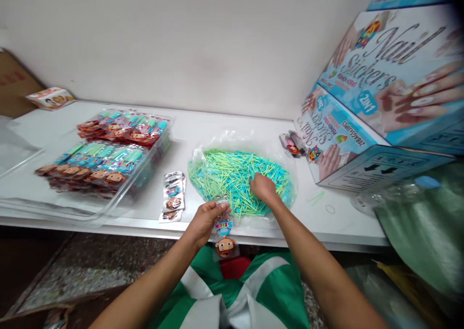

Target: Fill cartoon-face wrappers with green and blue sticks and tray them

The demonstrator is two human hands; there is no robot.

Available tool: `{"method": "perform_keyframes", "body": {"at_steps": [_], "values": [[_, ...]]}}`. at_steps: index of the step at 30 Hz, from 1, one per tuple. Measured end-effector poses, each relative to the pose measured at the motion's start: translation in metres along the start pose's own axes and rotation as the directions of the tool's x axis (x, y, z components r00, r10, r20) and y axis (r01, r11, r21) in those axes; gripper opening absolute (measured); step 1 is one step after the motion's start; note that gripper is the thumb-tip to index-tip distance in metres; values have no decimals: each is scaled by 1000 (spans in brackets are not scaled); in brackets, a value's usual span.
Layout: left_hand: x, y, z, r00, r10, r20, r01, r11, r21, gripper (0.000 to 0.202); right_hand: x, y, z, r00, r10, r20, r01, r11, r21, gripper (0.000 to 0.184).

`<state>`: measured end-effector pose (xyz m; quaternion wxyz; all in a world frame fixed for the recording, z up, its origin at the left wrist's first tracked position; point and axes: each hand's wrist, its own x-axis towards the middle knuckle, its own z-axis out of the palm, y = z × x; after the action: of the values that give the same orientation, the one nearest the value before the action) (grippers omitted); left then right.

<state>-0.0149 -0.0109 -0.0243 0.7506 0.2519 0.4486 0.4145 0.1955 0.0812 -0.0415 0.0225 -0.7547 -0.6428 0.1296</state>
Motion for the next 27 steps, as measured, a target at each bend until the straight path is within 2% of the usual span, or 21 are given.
{"method": "perform_keyframes", "body": {"at_steps": [3,5,6,8,10,11,13,15,17,19,23,25,27], "values": [[-4,1,-7,999,8,37,-10,998,59,29,9,2,-11,999,-33,0,33,999,-18,37],[-9,0,-10,988,78,130,-109,962,252,28,12,7,-19,999,-53,-3,53,998,-30,38],[-12,-2,-11,971,128,201,-197,903,382,27,12,10,-23,998,-66,-5,65,997,-37,38],[-17,-8,-12,906,191,378,-401,677,618,21,9,12,-26,995,-97,-12,96,994,-49,35],[-19,-18,-14,831,160,533,-551,376,745,18,2,12,-27,991,-130,-18,129,990,-53,35],[-18,-24,-15,808,122,576,-587,233,775,18,-3,11,-27,989,-147,-17,146,988,-51,35],[-14,-34,-18,799,66,598,-599,-1,801,20,-13,9,-26,983,-183,-9,183,982,-44,34],[-8,-39,-19,804,60,592,-580,-143,802,21,-24,7,-26,973,-230,7,230,972,-43,32],[-5,-37,-18,806,69,587,-565,-204,800,21,-34,7,-27,956,-291,28,292,955,-46,29],[-6,-29,-15,801,95,590,-562,-216,798,21,-42,10,-29,930,-363,56,365,930,-41,26],[-11,-9,-9,746,239,622,-606,-144,782,28,-50,23,-32,862,-488,135,496,868,-24,29],[-11,-7,-7,726,291,623,-620,-115,776,30,-50,28,-30,827,-533,177,545,838,-20,36],[-9,-10,-6,724,296,623,-623,-106,775,29,-49,30,-26,800,-568,192,581,814,-15,47]]}}
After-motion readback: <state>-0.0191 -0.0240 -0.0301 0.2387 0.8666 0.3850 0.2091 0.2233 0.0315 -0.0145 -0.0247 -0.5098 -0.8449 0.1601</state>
